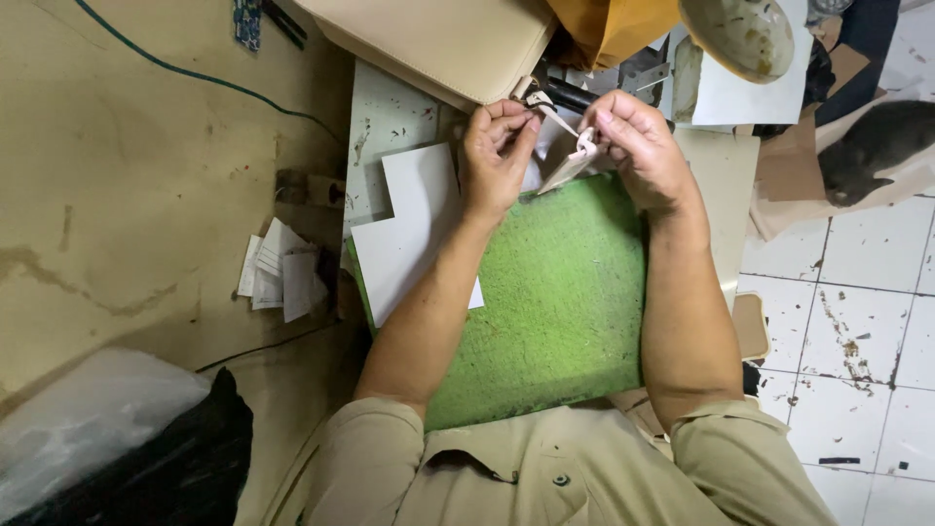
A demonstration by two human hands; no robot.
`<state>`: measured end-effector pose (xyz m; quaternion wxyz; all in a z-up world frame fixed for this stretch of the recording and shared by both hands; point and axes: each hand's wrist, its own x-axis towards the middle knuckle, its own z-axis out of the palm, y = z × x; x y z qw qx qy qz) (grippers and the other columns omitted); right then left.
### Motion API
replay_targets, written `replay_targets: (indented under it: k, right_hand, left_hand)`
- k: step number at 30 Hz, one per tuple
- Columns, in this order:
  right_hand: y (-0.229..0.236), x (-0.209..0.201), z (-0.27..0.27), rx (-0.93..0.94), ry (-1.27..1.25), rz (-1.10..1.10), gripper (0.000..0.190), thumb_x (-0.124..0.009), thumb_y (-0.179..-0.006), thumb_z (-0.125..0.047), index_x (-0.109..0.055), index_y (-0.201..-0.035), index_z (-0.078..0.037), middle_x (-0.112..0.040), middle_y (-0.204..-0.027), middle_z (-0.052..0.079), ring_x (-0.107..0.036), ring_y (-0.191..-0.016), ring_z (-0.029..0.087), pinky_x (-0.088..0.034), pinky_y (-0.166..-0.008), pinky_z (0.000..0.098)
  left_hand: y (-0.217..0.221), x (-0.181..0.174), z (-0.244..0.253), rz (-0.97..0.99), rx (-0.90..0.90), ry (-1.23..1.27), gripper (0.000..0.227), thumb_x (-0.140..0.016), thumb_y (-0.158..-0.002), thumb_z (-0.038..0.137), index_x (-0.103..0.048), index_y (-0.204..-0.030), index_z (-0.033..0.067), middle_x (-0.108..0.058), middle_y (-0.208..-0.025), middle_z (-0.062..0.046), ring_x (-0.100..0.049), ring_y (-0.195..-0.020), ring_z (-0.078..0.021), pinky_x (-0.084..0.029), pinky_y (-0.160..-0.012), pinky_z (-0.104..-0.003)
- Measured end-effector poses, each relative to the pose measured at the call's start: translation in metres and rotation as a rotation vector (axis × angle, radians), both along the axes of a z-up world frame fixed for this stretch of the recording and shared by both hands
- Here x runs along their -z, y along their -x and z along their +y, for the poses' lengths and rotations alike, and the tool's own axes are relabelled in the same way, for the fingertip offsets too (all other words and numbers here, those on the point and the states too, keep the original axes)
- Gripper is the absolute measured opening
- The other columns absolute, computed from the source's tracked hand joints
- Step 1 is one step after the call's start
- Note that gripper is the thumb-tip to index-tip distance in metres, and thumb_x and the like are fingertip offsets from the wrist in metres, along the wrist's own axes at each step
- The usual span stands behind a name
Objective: Assembling a leather ID holder by inserting a card into a leather frame
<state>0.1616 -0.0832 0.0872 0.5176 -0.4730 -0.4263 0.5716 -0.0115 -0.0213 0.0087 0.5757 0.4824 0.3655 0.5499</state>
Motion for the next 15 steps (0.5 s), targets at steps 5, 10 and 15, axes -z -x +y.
replay_targets:
  k: [5, 10, 15]
  right_hand:
    - [-0.006, -0.005, -0.005, -0.016, -0.046, 0.018, 0.016, -0.065, -0.101, -0.013, -0.065, -0.116, -0.008, -0.071, -0.103, 0.000, -0.066, -0.092, 0.006, -0.053, -0.086, 0.0182]
    - [-0.005, 0.009, -0.006, -0.069, -0.090, 0.063, 0.033, -0.069, -0.091, 0.007, -0.062, -0.123, 0.007, -0.074, -0.105, 0.016, -0.074, -0.087, 0.015, -0.060, -0.071, 0.0223]
    - [-0.002, 0.004, -0.008, -0.207, -0.014, -0.012, 0.021, -0.067, -0.093, 0.006, -0.066, -0.114, 0.003, -0.073, -0.088, 0.004, -0.070, -0.070, 0.005, -0.057, -0.055, 0.0173]
  left_hand:
    - [0.001, 0.005, 0.001, -0.011, 0.022, -0.048, 0.027, -0.074, -0.092, 0.007, -0.059, -0.114, 0.0055, -0.073, -0.103, -0.013, -0.071, -0.098, -0.0177, -0.058, -0.091, -0.027]
    - [-0.002, 0.022, 0.005, 0.025, -0.032, -0.060, 0.034, -0.080, -0.090, 0.008, -0.064, -0.119, 0.0050, -0.077, -0.102, -0.021, -0.074, -0.103, -0.0264, -0.061, -0.094, -0.041]
    - [-0.004, 0.032, 0.007, -0.005, -0.048, -0.046, 0.035, -0.080, -0.090, 0.006, -0.064, -0.121, 0.0043, -0.077, -0.101, -0.020, -0.075, -0.103, -0.0255, -0.060, -0.096, -0.040]
